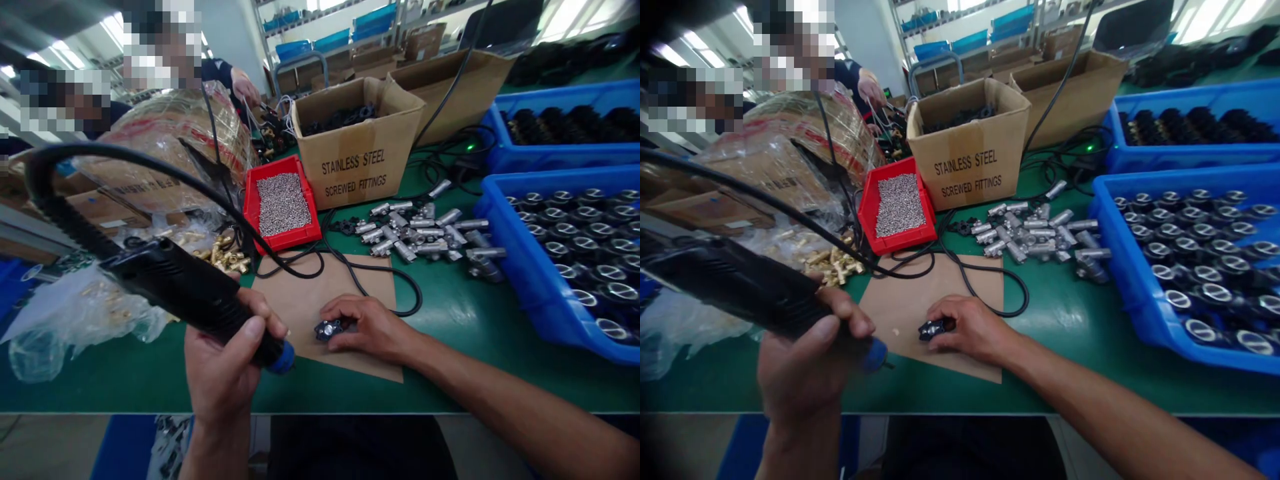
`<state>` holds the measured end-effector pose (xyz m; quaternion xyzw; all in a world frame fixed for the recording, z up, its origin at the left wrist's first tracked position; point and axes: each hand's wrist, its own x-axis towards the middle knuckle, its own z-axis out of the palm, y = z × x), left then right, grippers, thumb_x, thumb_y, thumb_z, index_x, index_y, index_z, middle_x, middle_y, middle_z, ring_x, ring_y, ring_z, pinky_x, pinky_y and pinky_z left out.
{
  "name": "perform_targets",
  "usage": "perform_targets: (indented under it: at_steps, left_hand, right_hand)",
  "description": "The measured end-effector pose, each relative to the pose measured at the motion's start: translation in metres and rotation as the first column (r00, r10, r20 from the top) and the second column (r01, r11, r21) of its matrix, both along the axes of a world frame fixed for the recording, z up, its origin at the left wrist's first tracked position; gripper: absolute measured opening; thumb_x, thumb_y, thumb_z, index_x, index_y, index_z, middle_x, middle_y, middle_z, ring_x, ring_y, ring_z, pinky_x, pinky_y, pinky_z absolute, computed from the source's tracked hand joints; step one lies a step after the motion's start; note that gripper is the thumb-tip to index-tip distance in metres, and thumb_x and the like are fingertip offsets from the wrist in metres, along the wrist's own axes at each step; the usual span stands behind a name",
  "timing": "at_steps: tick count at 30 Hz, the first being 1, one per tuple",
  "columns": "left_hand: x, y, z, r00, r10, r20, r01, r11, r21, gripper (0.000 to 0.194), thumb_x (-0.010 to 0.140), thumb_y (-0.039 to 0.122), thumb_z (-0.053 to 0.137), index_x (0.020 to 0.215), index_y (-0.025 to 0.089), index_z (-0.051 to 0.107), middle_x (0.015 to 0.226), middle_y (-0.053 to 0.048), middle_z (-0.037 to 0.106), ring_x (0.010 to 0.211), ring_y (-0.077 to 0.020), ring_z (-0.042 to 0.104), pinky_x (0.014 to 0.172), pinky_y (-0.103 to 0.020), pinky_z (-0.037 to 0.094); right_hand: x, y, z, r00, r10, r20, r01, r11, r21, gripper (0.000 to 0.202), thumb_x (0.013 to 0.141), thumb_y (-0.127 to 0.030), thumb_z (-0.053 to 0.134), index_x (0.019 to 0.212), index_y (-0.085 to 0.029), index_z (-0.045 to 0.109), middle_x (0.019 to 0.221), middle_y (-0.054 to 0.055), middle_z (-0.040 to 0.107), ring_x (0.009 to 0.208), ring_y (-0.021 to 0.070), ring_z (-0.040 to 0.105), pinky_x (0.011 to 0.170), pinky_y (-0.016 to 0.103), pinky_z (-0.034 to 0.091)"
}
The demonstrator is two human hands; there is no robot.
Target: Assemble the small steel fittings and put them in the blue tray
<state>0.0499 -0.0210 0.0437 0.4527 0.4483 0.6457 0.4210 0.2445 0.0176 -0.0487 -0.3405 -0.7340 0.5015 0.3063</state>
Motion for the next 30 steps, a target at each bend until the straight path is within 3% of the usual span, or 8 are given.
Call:
perform_targets:
  at_steps: [3,7,15,21,30]
  left_hand:
    - [0.026,0.009,0.006,1.000,0.016,-0.014,-0.014,0.986,0.164,0.043,0.077,0.013,0.063,0.119,0.019,0.052,0.066,0.005,0.056,0.047,-0.0116,0.055,0.048,-0.027,0.051]
    - [0.043,0.015,-0.006,0.999,0.044,-0.013,-0.037,0.951,0.307,0.035,0.078,0.012,0.060,0.113,0.017,0.054,0.063,0.006,0.055,0.046,-0.0112,0.054,0.047,-0.028,0.051]
    - [0.040,0.014,-0.026,0.993,0.018,-0.114,0.018,0.950,0.311,0.036,0.081,0.013,0.059,0.114,0.019,0.050,0.065,0.007,0.054,0.050,-0.0106,0.056,0.052,-0.028,0.054]
    - [0.040,0.011,-0.031,0.987,0.027,-0.158,0.033,0.931,0.363,0.035,0.078,0.008,0.060,0.108,0.021,0.048,0.067,0.007,0.054,0.050,-0.0099,0.056,0.050,-0.026,0.053]
    - [0.039,0.009,-0.033,0.991,0.029,-0.133,0.013,0.952,0.306,0.029,0.083,0.009,0.057,0.108,0.020,0.047,0.066,0.007,0.054,0.050,-0.0112,0.057,0.052,-0.029,0.054]
  right_hand:
    - [0.000,0.001,0.000,1.000,0.007,0.002,-0.007,0.999,0.042,0.036,0.069,-0.032,0.083,0.099,-0.019,0.071,0.103,0.006,0.071,0.099,0.0202,0.064,0.090,0.032,0.049]
    - [0.001,0.001,0.001,1.000,0.009,0.009,-0.010,0.998,0.056,0.035,0.068,-0.032,0.083,0.098,-0.018,0.071,0.101,0.005,0.071,0.097,0.0199,0.064,0.088,0.032,0.049]
    - [0.001,0.001,0.000,1.000,0.009,0.018,-0.010,0.998,0.062,0.033,0.070,-0.030,0.082,0.098,-0.018,0.070,0.101,0.005,0.071,0.096,0.0199,0.065,0.088,0.032,0.050]
    - [0.000,0.000,-0.002,1.000,0.006,0.009,-0.007,0.999,0.052,0.032,0.071,-0.028,0.081,0.099,-0.018,0.070,0.098,0.005,0.071,0.094,0.0194,0.065,0.087,0.032,0.050]
    - [-0.001,-0.001,0.000,1.000,0.012,0.004,-0.012,1.000,0.010,0.031,0.071,-0.028,0.081,0.098,-0.018,0.070,0.099,0.004,0.071,0.094,0.0189,0.064,0.086,0.031,0.050]
